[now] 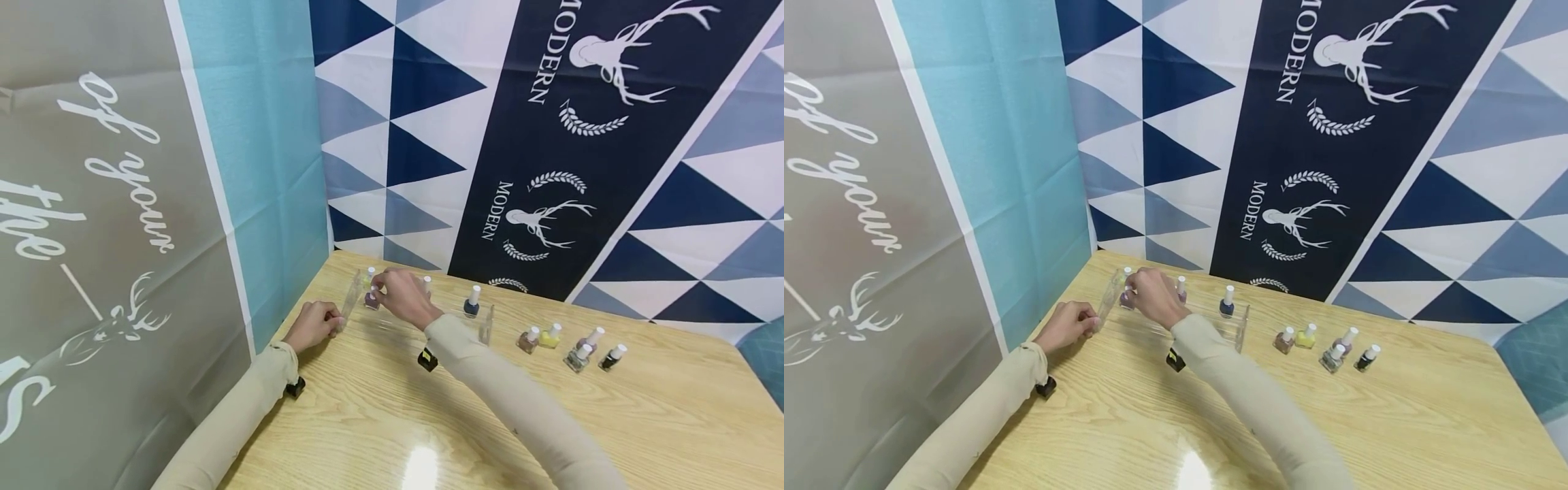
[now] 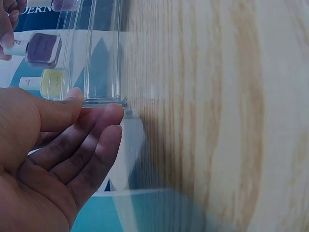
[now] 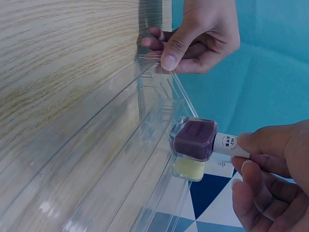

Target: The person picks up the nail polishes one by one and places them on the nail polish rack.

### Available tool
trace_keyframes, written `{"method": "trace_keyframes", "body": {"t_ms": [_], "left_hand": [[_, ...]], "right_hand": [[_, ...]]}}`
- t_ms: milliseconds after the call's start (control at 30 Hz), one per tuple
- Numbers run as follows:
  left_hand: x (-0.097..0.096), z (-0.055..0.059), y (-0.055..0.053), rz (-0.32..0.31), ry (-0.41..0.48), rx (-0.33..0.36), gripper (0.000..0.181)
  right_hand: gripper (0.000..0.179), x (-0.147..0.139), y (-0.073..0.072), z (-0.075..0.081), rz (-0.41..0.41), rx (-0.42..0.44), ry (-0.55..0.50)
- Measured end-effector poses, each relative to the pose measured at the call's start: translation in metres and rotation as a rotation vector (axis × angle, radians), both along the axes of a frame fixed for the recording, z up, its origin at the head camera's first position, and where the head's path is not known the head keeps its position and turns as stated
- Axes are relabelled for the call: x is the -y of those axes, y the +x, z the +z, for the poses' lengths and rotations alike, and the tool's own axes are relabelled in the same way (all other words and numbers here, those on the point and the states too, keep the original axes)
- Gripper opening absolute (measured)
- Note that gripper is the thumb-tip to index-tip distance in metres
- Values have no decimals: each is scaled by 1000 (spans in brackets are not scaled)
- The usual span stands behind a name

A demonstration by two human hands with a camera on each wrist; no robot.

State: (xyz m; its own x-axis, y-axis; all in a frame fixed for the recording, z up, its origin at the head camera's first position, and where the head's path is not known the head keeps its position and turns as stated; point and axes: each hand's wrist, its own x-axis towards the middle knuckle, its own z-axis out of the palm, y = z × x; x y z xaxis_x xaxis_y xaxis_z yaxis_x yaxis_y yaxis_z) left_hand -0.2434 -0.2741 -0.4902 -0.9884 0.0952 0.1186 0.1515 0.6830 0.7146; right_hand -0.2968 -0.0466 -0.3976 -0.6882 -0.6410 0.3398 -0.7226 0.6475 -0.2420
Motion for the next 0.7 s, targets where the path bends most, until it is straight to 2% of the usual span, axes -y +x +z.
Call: {"method": "trace_keyframes", "body": {"t_ms": [700], "left_hand": [[-1, 0, 1, 21, 0, -1, 14]], "right_hand": [[7, 11, -5, -3, -1, 18, 24]]}}
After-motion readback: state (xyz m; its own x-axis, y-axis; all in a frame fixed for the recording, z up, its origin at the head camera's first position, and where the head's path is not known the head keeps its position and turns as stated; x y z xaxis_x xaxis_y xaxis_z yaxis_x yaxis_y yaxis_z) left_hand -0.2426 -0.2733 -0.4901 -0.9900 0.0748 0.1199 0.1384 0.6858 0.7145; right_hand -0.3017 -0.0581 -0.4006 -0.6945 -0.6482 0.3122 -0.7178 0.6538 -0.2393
